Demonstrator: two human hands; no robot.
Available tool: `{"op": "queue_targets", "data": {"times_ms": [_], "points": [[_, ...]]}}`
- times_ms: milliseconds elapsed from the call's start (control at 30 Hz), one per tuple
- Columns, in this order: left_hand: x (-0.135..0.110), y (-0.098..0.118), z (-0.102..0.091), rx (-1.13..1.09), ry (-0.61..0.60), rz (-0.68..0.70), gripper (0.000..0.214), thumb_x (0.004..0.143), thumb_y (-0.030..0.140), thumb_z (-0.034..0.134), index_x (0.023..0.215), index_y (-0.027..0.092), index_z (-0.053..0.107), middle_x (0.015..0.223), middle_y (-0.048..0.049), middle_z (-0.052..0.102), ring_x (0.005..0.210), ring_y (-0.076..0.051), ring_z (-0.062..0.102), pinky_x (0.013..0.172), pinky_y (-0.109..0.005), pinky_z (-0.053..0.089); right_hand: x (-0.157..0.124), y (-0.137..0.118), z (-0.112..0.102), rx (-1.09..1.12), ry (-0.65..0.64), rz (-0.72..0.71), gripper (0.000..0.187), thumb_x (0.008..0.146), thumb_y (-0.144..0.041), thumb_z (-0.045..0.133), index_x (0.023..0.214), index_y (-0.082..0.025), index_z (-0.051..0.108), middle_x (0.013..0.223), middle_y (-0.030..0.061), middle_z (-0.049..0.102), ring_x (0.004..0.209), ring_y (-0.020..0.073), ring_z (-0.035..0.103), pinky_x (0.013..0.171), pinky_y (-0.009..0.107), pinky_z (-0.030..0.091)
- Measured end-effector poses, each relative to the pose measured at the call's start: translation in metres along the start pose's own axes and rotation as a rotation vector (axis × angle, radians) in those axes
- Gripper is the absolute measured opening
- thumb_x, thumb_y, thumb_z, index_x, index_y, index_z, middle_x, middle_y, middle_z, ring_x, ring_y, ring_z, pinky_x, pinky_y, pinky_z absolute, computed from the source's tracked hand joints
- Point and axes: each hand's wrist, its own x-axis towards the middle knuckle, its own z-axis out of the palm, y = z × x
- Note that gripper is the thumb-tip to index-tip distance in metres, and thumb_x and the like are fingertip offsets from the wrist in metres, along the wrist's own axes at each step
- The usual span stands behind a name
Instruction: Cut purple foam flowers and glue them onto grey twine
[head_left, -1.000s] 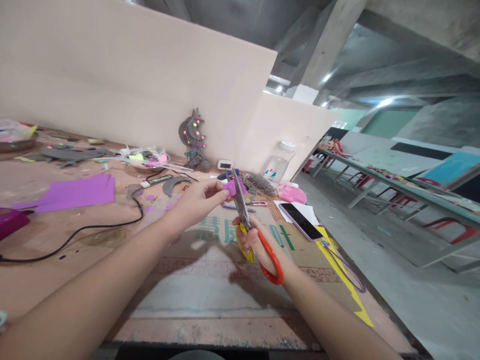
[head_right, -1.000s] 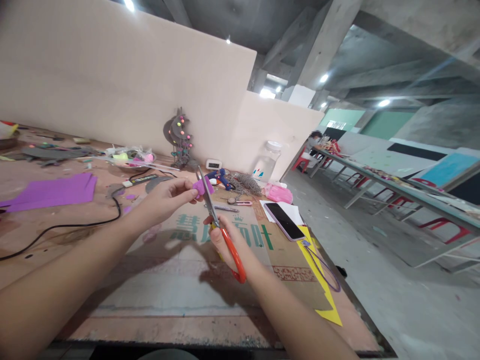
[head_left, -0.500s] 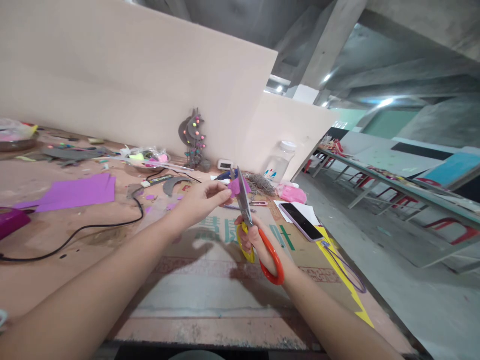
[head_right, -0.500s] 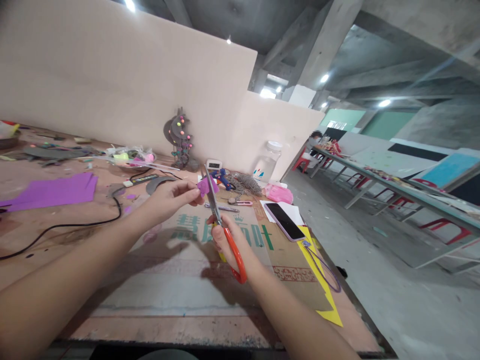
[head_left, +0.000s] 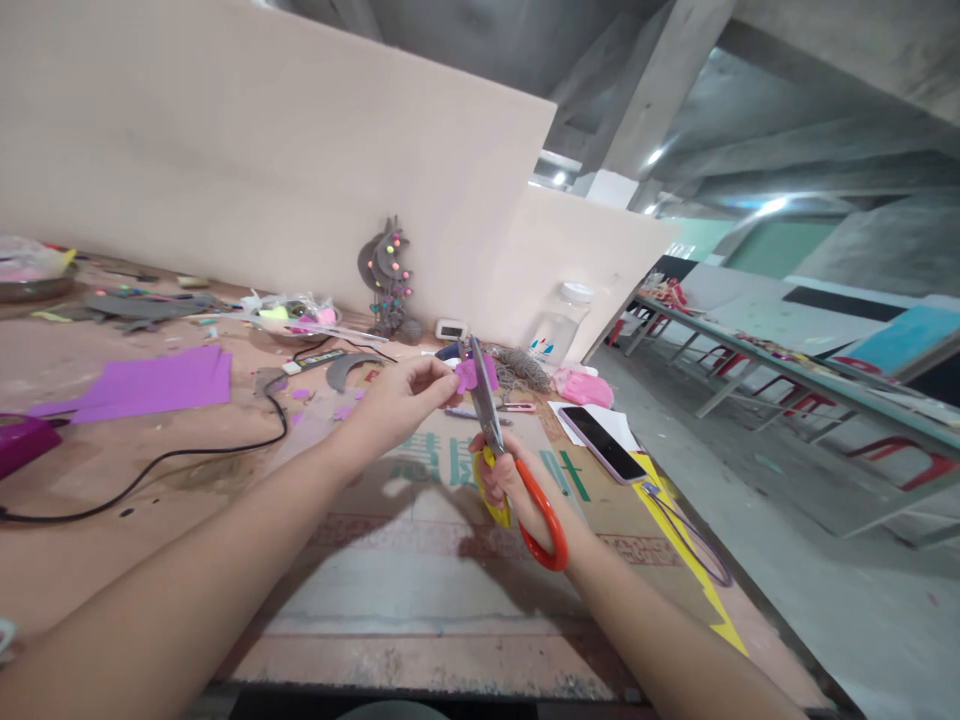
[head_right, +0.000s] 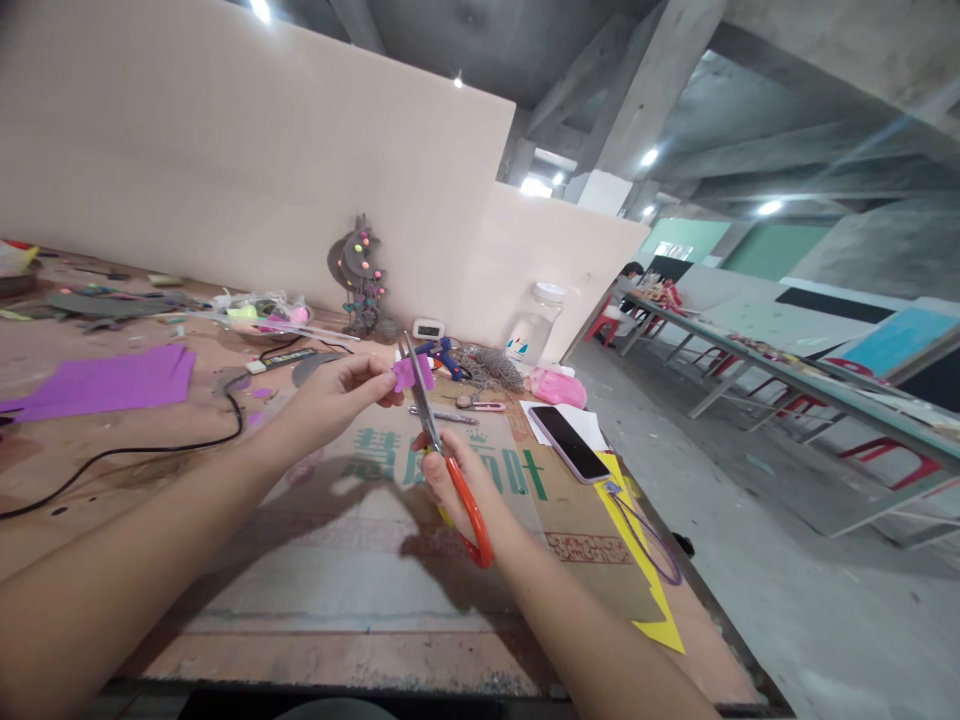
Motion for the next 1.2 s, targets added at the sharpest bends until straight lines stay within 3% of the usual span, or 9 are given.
{"op": "queue_targets", "data": {"times_ms": [533,767,1067,1200], "points": [[0.0023,-0.0061,-0.0033,-0.031,0.051,0.026,0.028,0.083,0.042,0.056,0.081,0.014,0.06,0.075,-0.0015,0.06,0.073,-0.014,0.058,0.072,-0.027,0.047,-0.0021,0.0005,-0.0023,-0.005,-0.049,0.05,0.044,0.087,-0.06,0.045,0.104,-0.02,0.047,0.062,-0.0061,0.029,0.049,0.0081,0.024,0.046,0.023,0.026],[0.0034,0.0002,-0.0051,-0.049,0.07,0.033,0.026,0.083,0.039,0.056,0.074,0.015,0.057,0.071,-0.0008,0.059,0.069,-0.013,0.056,0.069,-0.025,0.046,-0.0018,-0.0051,-0.0037,-0.12,-0.092,0.045,0.046,0.087,-0.063,0.043,0.103,-0.02,0.047,0.063,-0.0053,0.032,0.05,0.0079,0.027,0.045,0.021,0.025],[0.0034,-0.005,-0.0015,-0.03,0.059,-0.07,0.033,0.081,0.046,0.057,0.08,0.014,0.059,0.072,-0.0032,0.063,0.069,-0.014,0.059,0.068,-0.027,0.047,-0.0008,-0.0022,-0.0034,-0.067,-0.06,0.058,0.044,0.088,-0.061,0.043,0.104,-0.02,0.048,0.062,-0.006,0.031,0.049,0.0073,0.025,0.044,0.021,0.026],[0.0035,-0.0064,-0.0014,-0.041,0.056,-0.004,0.026,0.082,0.04,0.058,0.079,0.014,0.058,0.071,-0.0014,0.061,0.068,-0.013,0.058,0.067,-0.025,0.046,-0.0004,-0.0001,-0.0036,-0.062,-0.069,0.061,0.043,0.087,-0.06,0.045,0.103,-0.02,0.048,0.063,-0.0059,0.031,0.049,0.0071,0.024,0.044,0.02,0.024]]}}
